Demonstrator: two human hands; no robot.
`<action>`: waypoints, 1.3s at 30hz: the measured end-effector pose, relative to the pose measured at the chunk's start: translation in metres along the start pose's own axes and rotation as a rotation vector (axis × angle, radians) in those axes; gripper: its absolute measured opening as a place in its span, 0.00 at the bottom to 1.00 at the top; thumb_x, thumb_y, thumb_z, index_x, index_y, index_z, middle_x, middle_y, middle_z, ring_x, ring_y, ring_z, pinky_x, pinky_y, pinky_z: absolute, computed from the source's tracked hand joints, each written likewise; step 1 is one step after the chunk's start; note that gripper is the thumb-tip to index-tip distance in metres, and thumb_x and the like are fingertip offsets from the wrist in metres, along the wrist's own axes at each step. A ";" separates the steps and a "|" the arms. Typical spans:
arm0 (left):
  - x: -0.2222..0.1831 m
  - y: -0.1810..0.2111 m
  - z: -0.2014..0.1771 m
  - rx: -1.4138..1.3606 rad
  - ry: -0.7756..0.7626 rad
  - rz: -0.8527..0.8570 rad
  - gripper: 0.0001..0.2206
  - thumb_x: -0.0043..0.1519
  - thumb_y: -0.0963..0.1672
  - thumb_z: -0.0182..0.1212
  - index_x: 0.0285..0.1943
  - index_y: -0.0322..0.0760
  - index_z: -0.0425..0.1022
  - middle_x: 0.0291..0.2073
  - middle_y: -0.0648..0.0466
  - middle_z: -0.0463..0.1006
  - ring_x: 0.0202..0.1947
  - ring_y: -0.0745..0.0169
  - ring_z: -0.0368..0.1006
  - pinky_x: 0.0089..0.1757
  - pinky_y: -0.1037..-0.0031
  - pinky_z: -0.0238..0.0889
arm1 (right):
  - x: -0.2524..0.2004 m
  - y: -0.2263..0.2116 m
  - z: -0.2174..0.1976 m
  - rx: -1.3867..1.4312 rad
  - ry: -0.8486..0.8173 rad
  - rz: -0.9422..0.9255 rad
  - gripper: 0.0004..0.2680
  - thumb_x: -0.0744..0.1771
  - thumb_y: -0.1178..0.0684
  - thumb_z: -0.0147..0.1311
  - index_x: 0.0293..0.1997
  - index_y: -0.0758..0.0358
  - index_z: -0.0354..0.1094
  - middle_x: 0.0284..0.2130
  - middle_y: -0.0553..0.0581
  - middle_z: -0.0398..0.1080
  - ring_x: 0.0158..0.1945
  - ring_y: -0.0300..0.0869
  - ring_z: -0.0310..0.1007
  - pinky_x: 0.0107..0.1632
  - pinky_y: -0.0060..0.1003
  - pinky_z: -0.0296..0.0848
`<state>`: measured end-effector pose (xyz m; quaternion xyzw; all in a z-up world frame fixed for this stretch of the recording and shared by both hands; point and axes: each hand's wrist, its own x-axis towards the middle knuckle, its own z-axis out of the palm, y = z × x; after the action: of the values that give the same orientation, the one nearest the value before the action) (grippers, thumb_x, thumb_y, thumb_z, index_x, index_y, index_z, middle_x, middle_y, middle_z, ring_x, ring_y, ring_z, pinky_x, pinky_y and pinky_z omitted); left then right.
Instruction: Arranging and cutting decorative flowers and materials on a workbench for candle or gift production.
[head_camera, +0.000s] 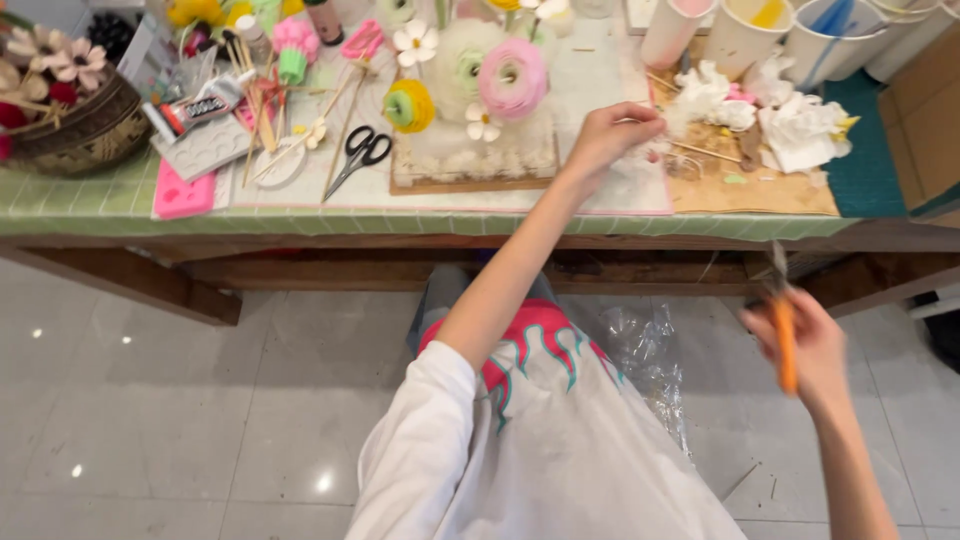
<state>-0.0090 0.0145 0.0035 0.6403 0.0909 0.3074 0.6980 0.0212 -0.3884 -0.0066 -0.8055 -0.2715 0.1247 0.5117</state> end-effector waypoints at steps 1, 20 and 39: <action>-0.003 0.004 -0.002 -0.146 -0.014 -0.047 0.09 0.59 0.40 0.69 0.45 0.26 0.81 0.38 0.47 0.84 0.36 0.62 0.80 0.38 0.72 0.74 | 0.015 -0.031 0.017 0.139 -0.139 0.082 0.15 0.64 0.54 0.65 0.55 0.63 0.69 0.34 0.49 0.70 0.29 0.32 0.65 0.28 0.28 0.63; -0.059 0.081 0.011 -0.143 0.313 0.089 0.13 0.67 0.40 0.61 0.58 0.32 0.71 0.40 0.59 0.75 0.37 0.76 0.73 0.38 0.82 0.66 | 0.087 -0.155 0.104 0.492 -0.572 0.257 0.14 0.70 0.40 0.50 0.47 0.62 0.65 0.27 0.50 0.62 0.22 0.33 0.58 0.22 0.29 0.57; -0.061 0.041 -0.006 0.133 0.223 0.109 0.02 0.62 0.37 0.66 0.40 0.29 0.80 0.30 0.55 0.81 0.31 0.74 0.75 0.36 0.81 0.70 | 0.099 -0.126 0.106 0.642 -0.738 0.259 0.20 0.71 0.32 0.40 0.50 0.61 0.63 0.30 0.49 0.63 0.26 0.34 0.58 0.28 0.30 0.61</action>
<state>-0.0734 -0.0141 0.0255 0.6509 0.1532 0.4074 0.6220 0.0124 -0.2105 0.0662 -0.5367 -0.2800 0.5410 0.5838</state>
